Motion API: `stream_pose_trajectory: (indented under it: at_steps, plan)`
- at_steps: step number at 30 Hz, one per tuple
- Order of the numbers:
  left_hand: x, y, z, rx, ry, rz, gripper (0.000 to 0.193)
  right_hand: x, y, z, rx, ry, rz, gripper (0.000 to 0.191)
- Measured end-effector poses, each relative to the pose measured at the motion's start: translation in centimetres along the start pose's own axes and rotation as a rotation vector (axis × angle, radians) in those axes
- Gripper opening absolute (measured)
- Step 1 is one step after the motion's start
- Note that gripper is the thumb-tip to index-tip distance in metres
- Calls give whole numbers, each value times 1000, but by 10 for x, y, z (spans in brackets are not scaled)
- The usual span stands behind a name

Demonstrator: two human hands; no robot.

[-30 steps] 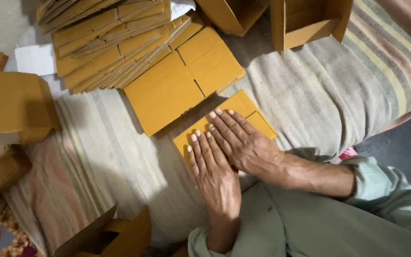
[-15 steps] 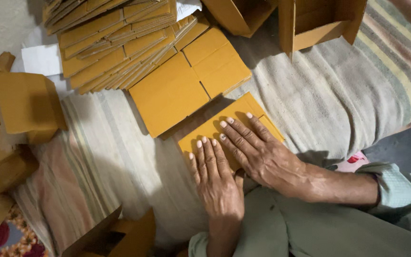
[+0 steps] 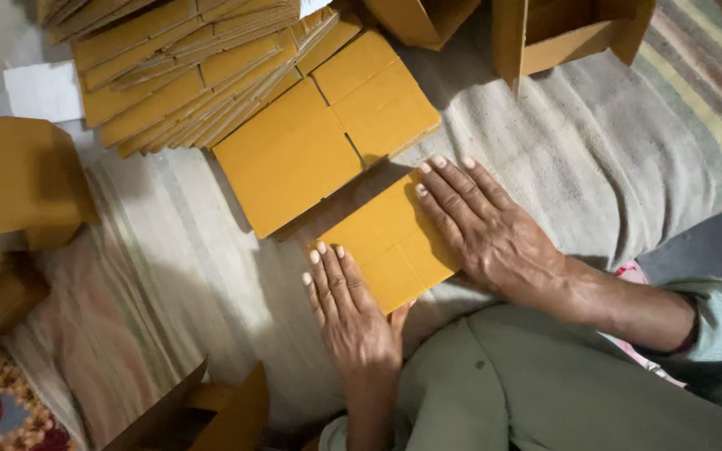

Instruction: The person folds flat yellow cardboard mailing boxes into shape. They take a flat blank from a stack, fold the side walls and end flaps inward, press the creases flat with their palms, and set the formed box aside, repeating the cycle.

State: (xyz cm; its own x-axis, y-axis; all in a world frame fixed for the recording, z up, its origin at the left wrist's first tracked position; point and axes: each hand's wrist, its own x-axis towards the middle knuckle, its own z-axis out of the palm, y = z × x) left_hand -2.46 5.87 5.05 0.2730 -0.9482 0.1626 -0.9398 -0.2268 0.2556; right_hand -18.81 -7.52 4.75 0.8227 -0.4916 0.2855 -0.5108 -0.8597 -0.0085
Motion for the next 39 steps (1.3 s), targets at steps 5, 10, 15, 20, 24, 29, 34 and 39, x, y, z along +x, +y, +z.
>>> stream_pose_trajectory:
  at_steps: [5,10,15,20,24,29,34,39]
  plan:
    - [3,13,19,639,-181,86,94,9,-42,9,-116,-52,-159,66]
    - [5,9,20,140,-36,-8,101,9,-34,13,-124,-32,-142,67]
    - [-11,-1,0,-3,-5,-60,107,-8,-1,5,-48,1,43,60]
    - [-5,21,23,74,-79,-81,110,-6,-33,4,-260,-95,-25,66]
    - [-6,26,35,359,28,25,95,0,-49,13,-58,88,-39,59]
    - [-22,5,19,130,9,-66,100,-19,-13,8,27,53,11,65]
    - [-22,8,20,144,133,-77,98,-20,-17,4,-225,-98,86,68]
    - [-10,25,38,489,27,6,71,-6,-55,17,-138,88,-67,57]
